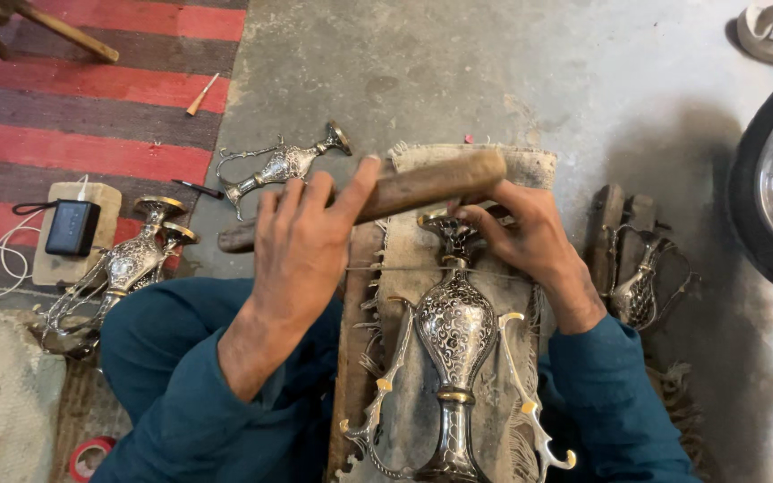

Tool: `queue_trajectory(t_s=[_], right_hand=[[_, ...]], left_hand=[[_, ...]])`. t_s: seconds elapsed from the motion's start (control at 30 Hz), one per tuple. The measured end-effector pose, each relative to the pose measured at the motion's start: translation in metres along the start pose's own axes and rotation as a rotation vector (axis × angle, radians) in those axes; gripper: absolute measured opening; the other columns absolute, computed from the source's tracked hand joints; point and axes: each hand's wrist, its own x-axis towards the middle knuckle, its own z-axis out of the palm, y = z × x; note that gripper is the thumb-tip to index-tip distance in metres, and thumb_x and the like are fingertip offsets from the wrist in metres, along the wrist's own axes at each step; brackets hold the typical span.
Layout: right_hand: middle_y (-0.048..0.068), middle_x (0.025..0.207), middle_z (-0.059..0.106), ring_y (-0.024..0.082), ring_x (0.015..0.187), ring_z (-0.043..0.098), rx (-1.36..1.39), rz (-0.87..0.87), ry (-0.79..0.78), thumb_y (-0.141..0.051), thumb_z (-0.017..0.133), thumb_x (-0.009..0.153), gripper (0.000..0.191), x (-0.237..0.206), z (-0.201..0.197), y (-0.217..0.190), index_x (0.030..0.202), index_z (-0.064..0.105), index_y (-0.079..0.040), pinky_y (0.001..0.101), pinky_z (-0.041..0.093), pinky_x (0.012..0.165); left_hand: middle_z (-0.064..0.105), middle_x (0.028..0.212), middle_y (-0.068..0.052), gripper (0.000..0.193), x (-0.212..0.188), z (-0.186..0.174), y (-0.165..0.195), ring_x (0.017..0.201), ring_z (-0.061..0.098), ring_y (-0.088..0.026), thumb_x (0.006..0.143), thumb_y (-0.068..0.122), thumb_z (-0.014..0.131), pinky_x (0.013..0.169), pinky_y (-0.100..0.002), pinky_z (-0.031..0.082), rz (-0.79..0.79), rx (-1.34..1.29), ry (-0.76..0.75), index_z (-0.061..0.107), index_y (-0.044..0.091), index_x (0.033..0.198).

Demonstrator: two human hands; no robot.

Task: The person sits on the floor with an ornate silver vase resting on a leather-covered sandbag. They hold a punch against the vase surface and strike it with a wooden mallet, repositioning the vase and punch to work different areas of the decorated body and neck.

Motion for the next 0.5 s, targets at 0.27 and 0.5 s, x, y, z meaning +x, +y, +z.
queue_trajectory(t_s=[0.27, 0.5], right_hand=[[0.010, 0.098, 0.078, 0.020, 0.090, 0.079, 0.015, 0.012, -0.024, -0.004, 0.074, 0.095, 0.019, 0.0034, -0.0010, -0.0047, 0.113, 0.070, -0.003, 0.0315, 0.063, 0.077], [0.010, 0.101, 0.078, 0.022, 0.090, 0.079, 0.004, -0.034, -0.031, -0.004, 0.072, 0.096, 0.025, 0.0048, -0.0025, -0.0072, 0.120, 0.067, -0.002, 0.0314, 0.061, 0.077]], left_hand=[[0.056, 0.097, -0.008, 0.074, -0.0002, -0.0006, -0.0012, 0.092, 0.061, -0.031, 0.084, -0.002, 0.073, 0.084, -0.048, 0.048, -0.002, 0.064, 0.005, 0.051, 0.024, 0.150], [0.057, 0.104, -0.009, 0.076, -0.0056, 0.0006, -0.0050, 0.099, 0.062, -0.033, 0.085, -0.002, 0.072, 0.089, -0.048, 0.049, -0.040, -0.058, 0.009, 0.048, 0.024, 0.153]])
